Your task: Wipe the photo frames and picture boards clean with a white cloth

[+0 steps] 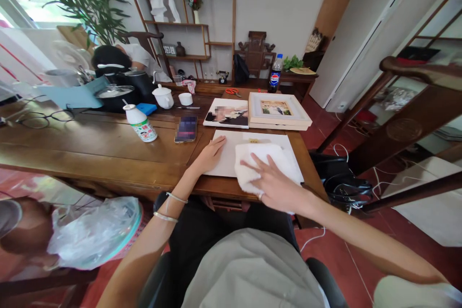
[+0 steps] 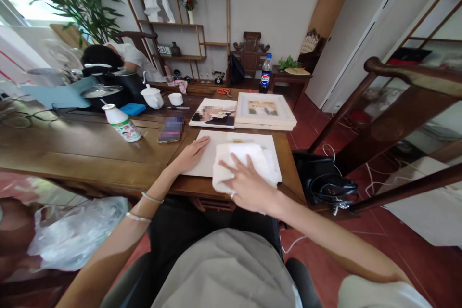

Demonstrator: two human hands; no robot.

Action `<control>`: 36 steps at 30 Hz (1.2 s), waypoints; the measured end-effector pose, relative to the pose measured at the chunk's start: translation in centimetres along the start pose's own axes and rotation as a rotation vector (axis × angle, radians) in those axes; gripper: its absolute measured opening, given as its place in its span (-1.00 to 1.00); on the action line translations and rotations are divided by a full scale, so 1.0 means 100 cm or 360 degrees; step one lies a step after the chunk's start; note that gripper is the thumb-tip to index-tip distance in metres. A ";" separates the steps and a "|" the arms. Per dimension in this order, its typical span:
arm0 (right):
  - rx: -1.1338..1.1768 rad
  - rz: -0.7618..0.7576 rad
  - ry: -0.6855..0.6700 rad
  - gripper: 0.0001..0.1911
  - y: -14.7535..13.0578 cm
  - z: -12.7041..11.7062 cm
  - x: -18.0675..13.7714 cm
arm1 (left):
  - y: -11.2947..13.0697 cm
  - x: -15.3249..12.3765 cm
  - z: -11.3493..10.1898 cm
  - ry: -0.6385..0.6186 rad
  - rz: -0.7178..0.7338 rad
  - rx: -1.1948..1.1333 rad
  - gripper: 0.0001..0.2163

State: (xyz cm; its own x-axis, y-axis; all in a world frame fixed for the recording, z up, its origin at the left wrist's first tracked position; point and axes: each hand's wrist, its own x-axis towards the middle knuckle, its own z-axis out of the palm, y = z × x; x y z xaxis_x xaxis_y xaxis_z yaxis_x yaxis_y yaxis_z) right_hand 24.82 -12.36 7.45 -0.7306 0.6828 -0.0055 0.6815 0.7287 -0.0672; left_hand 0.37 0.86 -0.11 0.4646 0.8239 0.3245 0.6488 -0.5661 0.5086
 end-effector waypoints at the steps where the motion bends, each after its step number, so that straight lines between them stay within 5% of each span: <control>1: 0.0012 -0.0007 -0.0036 -0.54 -0.006 -0.002 -0.003 | 0.000 0.000 0.000 0.0000 0.0006 0.0003 -0.53; 4: 0.0046 -0.0010 -0.0098 -0.52 -0.002 -0.007 0.005 | -0.002 0.000 0.000 0.0002 0.0015 -0.0001 -0.53; 10: 0.0069 0.0202 -0.0078 -0.54 0.059 -0.008 0.068 | -0.003 0.002 0.001 -0.0015 -0.0010 -0.0044 -0.54; 13: 0.0010 0.0325 -0.0028 -0.53 0.068 -0.008 0.090 | -0.004 0.002 0.002 -0.0014 -0.0009 -0.0062 -0.54; 22: -0.0165 0.0112 -0.0015 -0.53 -0.031 0.009 0.065 | 0.001 0.001 -0.002 0.0011 0.0089 -0.0126 -0.60; 25: -0.0124 0.0091 -0.0047 -0.51 -0.045 0.008 0.060 | 0.001 0.000 -0.004 -0.0004 0.0081 -0.0138 -0.60; 36: 0.0029 0.0320 -0.0084 -0.46 0.052 -0.011 0.114 | 0.004 0.004 -0.001 -0.0011 0.0026 -0.0133 -0.58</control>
State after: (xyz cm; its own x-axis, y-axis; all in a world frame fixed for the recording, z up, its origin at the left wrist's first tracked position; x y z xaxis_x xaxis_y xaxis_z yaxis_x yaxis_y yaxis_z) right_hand 20.11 -0.69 8.14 -0.5812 0.8105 -0.0729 0.8135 0.5764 -0.0773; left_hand 0.69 0.95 0.32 0.4789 0.8143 0.3280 0.5886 -0.5750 0.5683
